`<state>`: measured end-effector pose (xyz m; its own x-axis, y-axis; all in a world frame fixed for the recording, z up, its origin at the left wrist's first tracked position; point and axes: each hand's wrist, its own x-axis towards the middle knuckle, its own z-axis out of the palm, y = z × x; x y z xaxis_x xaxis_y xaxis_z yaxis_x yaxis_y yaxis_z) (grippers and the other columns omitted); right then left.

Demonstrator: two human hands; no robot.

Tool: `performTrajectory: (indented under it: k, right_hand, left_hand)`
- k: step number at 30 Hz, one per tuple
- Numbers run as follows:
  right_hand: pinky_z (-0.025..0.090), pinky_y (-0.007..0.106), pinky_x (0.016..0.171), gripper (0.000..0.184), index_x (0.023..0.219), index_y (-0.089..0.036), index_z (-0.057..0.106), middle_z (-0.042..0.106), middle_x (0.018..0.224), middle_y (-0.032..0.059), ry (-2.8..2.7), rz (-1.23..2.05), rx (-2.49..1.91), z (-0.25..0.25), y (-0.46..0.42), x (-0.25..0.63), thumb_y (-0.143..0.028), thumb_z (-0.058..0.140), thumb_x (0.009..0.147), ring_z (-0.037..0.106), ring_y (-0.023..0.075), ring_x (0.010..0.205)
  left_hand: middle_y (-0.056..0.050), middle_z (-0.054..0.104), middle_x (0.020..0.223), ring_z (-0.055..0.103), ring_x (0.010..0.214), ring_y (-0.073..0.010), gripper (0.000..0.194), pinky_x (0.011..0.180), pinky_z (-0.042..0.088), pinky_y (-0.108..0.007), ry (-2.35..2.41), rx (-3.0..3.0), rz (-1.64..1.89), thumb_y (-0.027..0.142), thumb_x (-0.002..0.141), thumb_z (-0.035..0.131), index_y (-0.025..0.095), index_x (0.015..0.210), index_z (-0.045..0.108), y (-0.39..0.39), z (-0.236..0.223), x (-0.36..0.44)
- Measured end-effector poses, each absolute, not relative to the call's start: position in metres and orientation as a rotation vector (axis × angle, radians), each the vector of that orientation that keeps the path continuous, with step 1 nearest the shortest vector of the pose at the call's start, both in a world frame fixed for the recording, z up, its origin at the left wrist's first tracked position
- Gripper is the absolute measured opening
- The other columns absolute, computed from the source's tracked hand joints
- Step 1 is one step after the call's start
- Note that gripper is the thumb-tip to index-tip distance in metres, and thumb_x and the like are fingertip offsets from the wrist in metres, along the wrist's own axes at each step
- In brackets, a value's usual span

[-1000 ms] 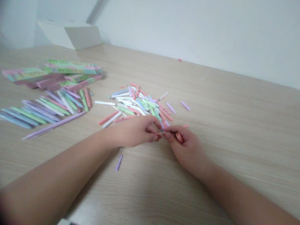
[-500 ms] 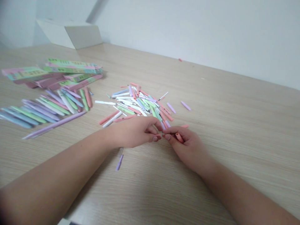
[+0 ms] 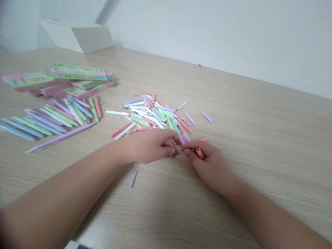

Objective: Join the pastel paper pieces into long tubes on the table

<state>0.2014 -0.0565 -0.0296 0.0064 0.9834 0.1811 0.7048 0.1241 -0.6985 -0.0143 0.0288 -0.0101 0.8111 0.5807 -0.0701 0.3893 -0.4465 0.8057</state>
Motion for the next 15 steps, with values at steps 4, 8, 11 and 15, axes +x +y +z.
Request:
performTrajectory:
  k: [4,8,11,15]
  right_hand:
    - [0.055,0.035,0.07,0.016,0.096,-0.028,0.077,0.077,0.088,0.0018,-1.77,0.561,-1.609,-0.0295,-0.0567,0.2013,-0.035,0.064,0.09,0.069,0.0213,0.08]
    - [0.052,0.034,0.062,0.017,0.096,-0.027,0.077,0.076,0.084,0.0024,-1.753,0.531,-1.653,-0.0301,-0.0572,0.2,-0.036,0.064,0.09,0.068,0.0219,0.076]
    - [0.05,0.033,0.059,0.018,0.097,-0.027,0.077,0.075,0.083,0.0027,-1.746,0.516,-1.663,-0.0305,-0.0577,0.1995,-0.037,0.063,0.091,0.067,0.0221,0.075]
    - [0.051,0.034,0.061,0.019,0.1,-0.027,0.077,0.075,0.087,0.0033,-1.743,0.535,-1.661,-0.0303,-0.0581,0.1997,-0.036,0.063,0.091,0.069,0.0234,0.081]
  left_hand:
    - [0.002,0.077,0.093,0.07,0.084,-0.0151,0.026,0.071,0.045,-0.026,0.712,2.093,0.26,0.03,0.091,0.059,0.025,0.116,0.063,0.0281,-0.0079,-0.0142]
    - [0.002,0.077,0.093,0.07,0.084,-0.0154,0.026,0.071,0.045,-0.026,0.709,2.083,0.251,0.029,0.091,0.059,0.025,0.116,0.063,0.0285,-0.0081,-0.0142]
    - [0.002,0.077,0.093,0.07,0.086,-0.0158,0.026,0.071,0.045,-0.026,0.709,2.081,0.246,0.029,0.091,0.06,0.026,0.116,0.062,0.0289,-0.0087,-0.0144]
    - [0.003,0.077,0.093,0.07,0.085,-0.0153,0.025,0.07,0.045,-0.026,0.717,2.087,0.257,0.029,0.09,0.06,0.026,0.115,0.063,0.0291,-0.0078,-0.0153]
